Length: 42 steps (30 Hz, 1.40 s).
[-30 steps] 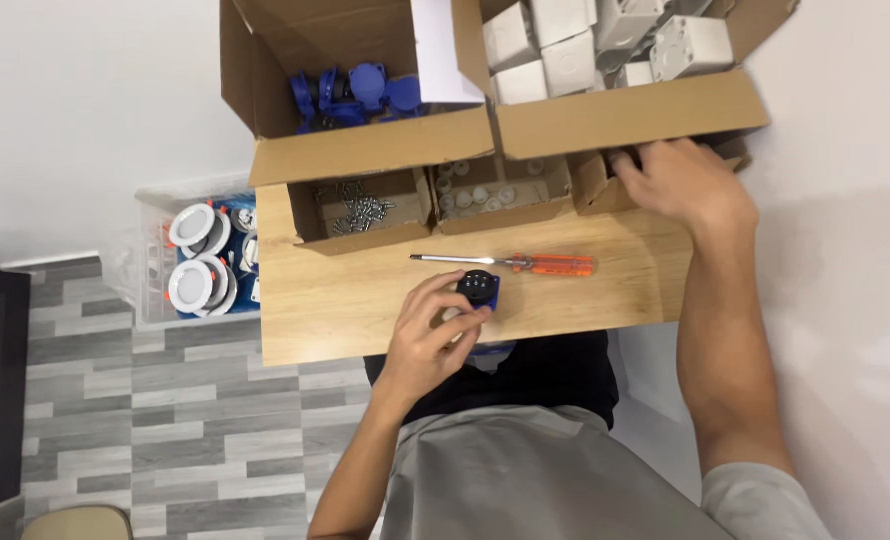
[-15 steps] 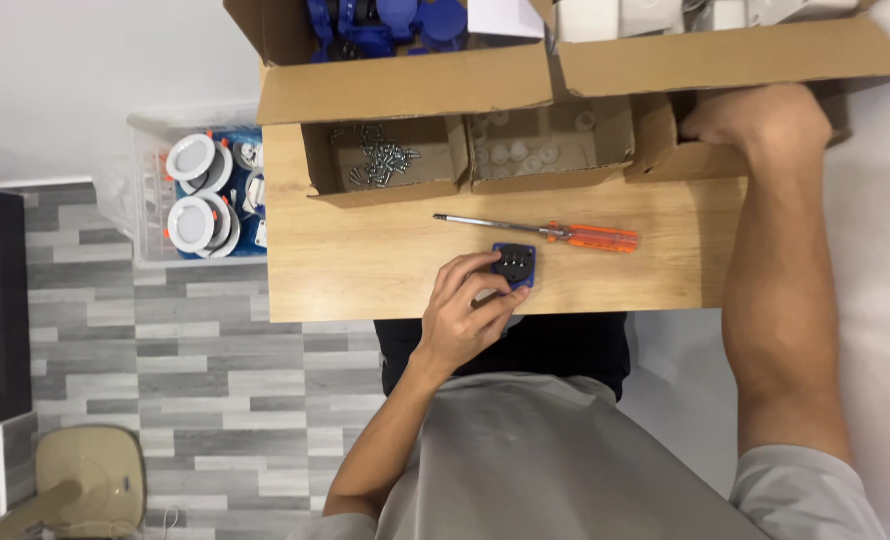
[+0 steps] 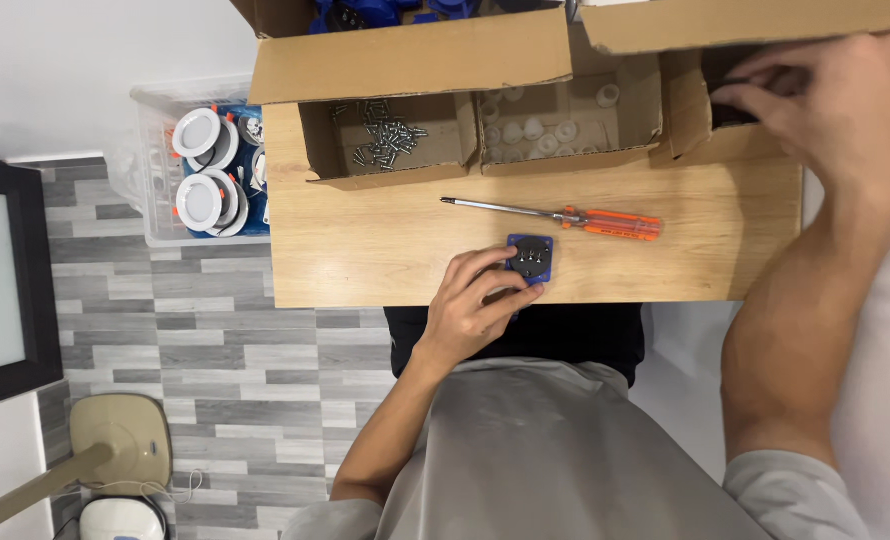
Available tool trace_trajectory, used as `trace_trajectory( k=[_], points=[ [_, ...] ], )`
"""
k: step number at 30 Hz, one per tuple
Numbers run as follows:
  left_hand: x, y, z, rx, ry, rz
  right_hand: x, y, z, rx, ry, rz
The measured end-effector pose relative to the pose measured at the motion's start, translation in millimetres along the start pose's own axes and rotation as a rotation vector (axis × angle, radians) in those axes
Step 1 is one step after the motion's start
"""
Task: The person assembles a small electrical component by inserting a white plastic piece into a blue housing, then uses a screwdriver to tighten screws on the blue housing. They repeat the process with another component, inserting a black piece into a blue housing and securing it with screws.
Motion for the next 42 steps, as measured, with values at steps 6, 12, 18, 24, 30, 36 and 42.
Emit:
trace_trajectory(
  k=[6,12,18,24,30,36,42],
  points=[
    [-2,0,0,-0.015,-0.005,-0.026,9,61,-16,-0.383,-0.135,0.162],
    [1,-3,14,-0.097,0.158,0.023,32,109,-51,-0.611,-0.361,0.189],
    [8,-16,36,-0.212,0.445,0.090,82,88,-102,-0.396,-0.892,0.257],
    [6,-29,37,-0.213,0.407,0.150,132,56,-133,-0.292,-1.115,0.440],
    [3,-30,35,-0.338,0.113,-0.073,131,53,-151,-0.210,-1.205,0.478],
    [1,-31,31,-0.427,0.069,-0.167,132,61,-155,-0.264,-1.159,0.420],
    [4,-34,32,-0.398,0.118,-0.147,141,68,-133,-0.305,-0.988,0.439]
  ],
)
Point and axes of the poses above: each hand's wrist, its own y-axis away from the middle knuckle, its own z-axis out of the back of the hand, x = y × z, the point moved 4 cm from there along -y, towards the middle knuckle, and after that the axes turned 15 degrees about x, right-handed, at the moved point
